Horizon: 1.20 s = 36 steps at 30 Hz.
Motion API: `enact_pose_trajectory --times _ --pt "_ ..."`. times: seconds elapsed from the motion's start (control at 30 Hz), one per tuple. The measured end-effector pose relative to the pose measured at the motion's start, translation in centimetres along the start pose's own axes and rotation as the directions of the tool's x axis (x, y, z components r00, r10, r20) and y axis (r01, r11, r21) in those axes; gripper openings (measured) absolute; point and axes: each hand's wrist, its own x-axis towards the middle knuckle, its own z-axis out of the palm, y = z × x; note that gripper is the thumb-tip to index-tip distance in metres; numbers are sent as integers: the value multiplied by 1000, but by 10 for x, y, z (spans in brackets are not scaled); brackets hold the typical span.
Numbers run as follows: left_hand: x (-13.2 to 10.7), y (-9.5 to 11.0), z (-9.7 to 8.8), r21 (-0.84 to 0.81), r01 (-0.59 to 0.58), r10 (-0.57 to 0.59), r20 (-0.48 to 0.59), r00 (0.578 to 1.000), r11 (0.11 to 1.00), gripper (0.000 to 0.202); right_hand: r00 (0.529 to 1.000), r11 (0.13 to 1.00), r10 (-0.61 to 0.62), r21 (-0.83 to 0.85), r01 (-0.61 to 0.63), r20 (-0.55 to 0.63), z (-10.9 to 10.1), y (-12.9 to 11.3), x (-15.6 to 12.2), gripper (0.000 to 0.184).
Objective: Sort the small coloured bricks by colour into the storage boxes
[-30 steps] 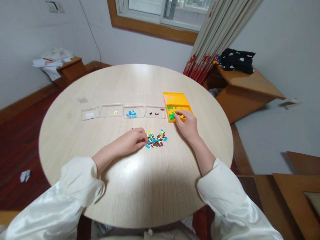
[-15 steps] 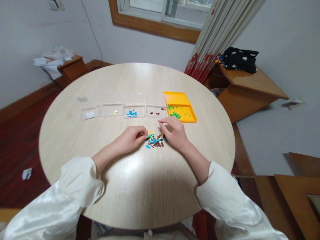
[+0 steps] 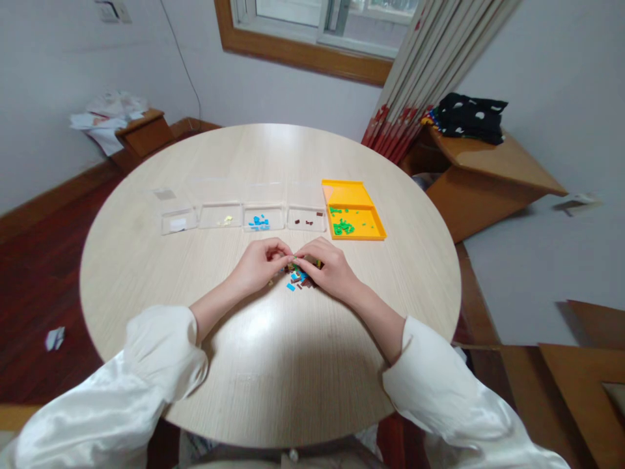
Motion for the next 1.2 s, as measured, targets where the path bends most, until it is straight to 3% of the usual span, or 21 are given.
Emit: enact_pose_trajectory --times 0.1,0.2,0.3,0.57,0.77,1.2 --pt "0 0 0 16 -22 22 -7 1000 1000 11 1000 1000 7 -12 -7 -4 -1 2 0 12" --pt "-1 0 -1 178 -103 106 -12 994 979 9 998 999 11 -40 -13 -56 -6 7 1 9" --pt "-3 -2 0 318 -195 189 50 981 928 10 986 996 33 -78 -46 -163 -16 17 2 8" --pt "-5 -7 1 444 -298 242 180 953 845 18 912 947 167 -196 -254 -376 -45 67 -3 10" --pt "-8 -3 -2 482 -292 221 200 955 826 22 884 916 239 -209 -343 -401 -51 92 -8 12" --pt "-8 -3 -4 557 -324 204 268 942 765 18 891 919 252 -196 -342 -377 -47 87 -7 14"
